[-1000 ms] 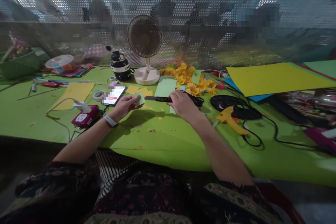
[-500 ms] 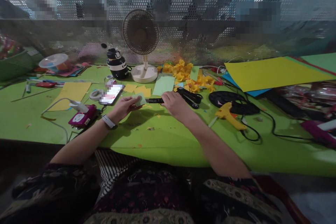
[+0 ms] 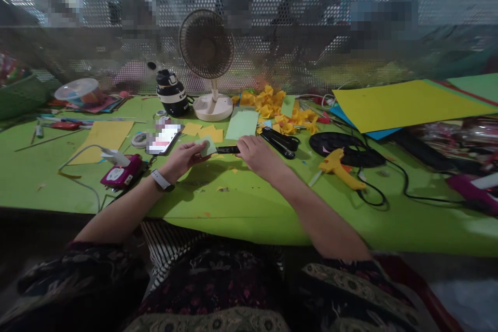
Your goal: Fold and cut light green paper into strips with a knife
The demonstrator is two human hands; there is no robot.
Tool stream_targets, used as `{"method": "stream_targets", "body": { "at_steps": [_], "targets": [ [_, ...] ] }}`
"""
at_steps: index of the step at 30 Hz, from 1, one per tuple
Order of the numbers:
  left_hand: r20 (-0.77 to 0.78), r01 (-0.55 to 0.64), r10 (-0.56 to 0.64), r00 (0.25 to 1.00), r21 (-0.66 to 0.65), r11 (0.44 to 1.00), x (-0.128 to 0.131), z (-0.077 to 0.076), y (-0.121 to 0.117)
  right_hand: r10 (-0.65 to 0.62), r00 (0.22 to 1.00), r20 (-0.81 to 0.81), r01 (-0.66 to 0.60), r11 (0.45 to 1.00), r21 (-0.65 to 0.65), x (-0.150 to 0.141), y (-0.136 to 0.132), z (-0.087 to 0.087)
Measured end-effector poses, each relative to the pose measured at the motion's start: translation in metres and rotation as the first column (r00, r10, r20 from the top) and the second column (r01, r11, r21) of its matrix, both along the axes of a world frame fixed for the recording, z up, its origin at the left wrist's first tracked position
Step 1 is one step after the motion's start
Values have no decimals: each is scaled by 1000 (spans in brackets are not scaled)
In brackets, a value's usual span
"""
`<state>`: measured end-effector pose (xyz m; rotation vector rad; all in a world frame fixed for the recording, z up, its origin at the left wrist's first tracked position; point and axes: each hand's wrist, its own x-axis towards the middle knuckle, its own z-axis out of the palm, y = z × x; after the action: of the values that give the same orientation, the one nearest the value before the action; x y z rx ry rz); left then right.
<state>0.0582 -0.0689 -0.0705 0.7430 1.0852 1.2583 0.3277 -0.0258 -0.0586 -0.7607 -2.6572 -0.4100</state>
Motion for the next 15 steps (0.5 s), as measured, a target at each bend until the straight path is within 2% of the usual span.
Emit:
{"method": "stream_targets", "body": {
  "at_steps": [6, 15],
  "targets": [
    [16, -25, 25, 1000, 5, 1000, 0, -1, 1, 8, 1000, -8, -8, 1000, -14, 0, 2, -1],
    [-3, -13, 13, 1000, -5, 1000, -1, -2, 1, -6, 1000, 4, 7, 992, -128, -7, -6, 4]
  ]
}}
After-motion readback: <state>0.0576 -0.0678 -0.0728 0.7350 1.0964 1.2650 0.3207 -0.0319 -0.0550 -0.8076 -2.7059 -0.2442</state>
